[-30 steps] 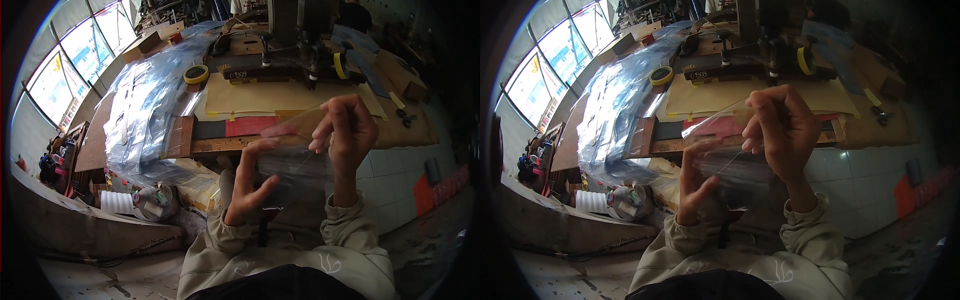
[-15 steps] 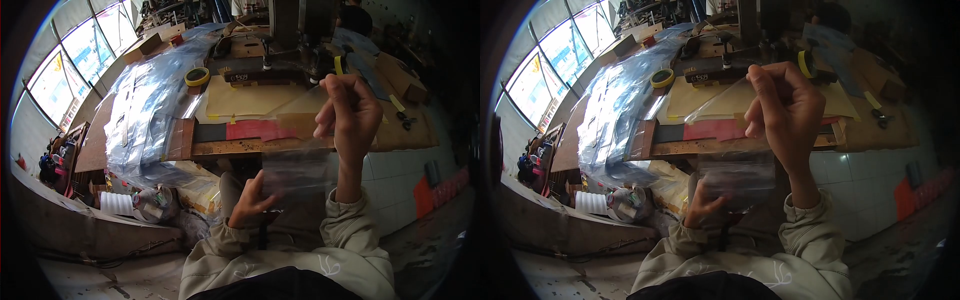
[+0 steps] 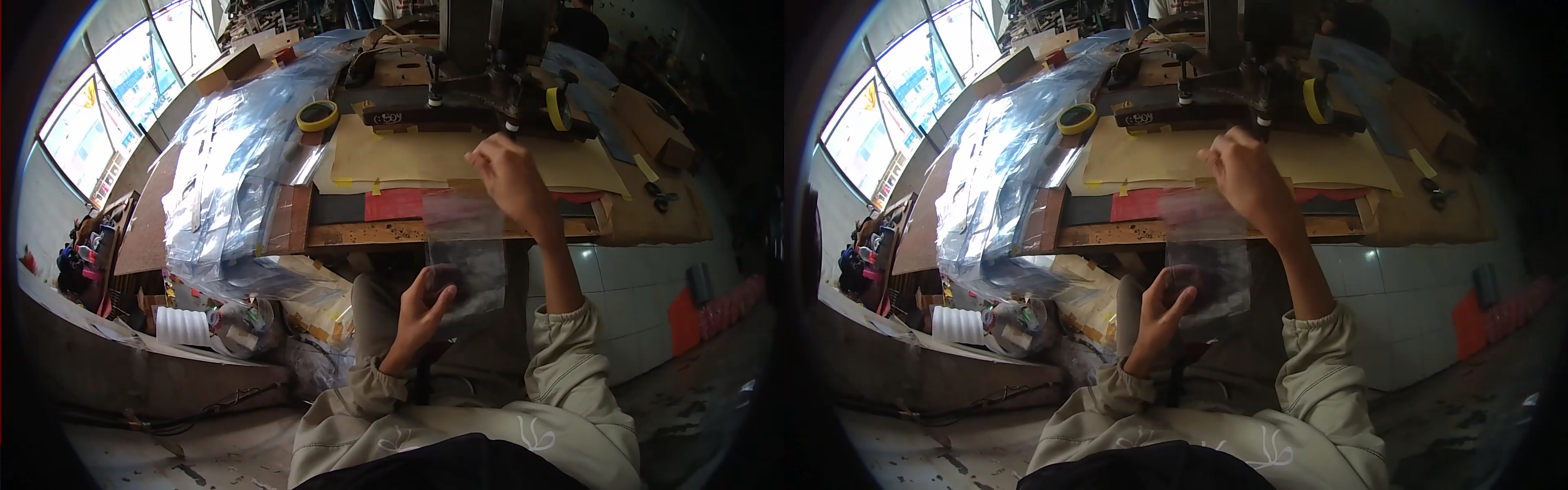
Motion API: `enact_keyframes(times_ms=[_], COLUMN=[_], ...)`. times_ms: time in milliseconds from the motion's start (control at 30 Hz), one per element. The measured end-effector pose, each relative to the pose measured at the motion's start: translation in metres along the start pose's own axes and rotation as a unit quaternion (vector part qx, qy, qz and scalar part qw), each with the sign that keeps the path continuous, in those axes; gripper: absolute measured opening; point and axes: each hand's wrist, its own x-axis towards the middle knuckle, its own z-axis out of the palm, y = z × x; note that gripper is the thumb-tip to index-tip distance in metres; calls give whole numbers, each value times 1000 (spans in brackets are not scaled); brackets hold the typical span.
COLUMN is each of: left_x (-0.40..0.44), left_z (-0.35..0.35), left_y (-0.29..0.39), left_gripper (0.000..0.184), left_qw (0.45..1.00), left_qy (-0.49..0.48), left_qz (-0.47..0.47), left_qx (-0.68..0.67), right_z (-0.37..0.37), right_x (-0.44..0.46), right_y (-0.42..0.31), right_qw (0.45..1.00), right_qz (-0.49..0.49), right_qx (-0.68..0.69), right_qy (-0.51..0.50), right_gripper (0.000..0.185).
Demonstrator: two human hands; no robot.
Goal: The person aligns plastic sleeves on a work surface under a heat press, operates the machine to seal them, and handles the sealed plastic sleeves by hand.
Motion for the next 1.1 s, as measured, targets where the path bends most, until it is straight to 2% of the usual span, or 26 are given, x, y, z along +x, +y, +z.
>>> enact_keyframes(times_ms=[67,100,167,267,367,467,667,1100], left_x=[3,6,12,17,15,5,14,35], left_z=[-2,-2,-1,-1,-1,3,-2,7], left_y=[-1,4,20,30,38,49,54,67], left_gripper=[28,29,29,28,31,34,33,34], left_qw=[999,997,986,974,978,979,974,980], left_qy=[-9,-13,-20,0,-4,-1,4,27], left_qz=[-17,-45,-100,-123,-123,-132,-124,-91], left_qx=[-26,-62,-134,-190,-171,-156,-189,-175], right_z=[13,15,18,59,65,52,80,81], right_x=[-5,-2,7,-12,-10,3,8,41], right_y=[1,-3,-11,22,20,5,27,43], right_qw=[991,977,914,976,972,956,961,919], right_qz=[-1,48,142,45,85,122,120,155], right_qx=[60,16,-71,-97,-100,-117,-141,-102], right_qy=[-120,-207,-373,-190,-194,-241,-205,-347], right_gripper=[45,51,65,76,76,77,79,79])
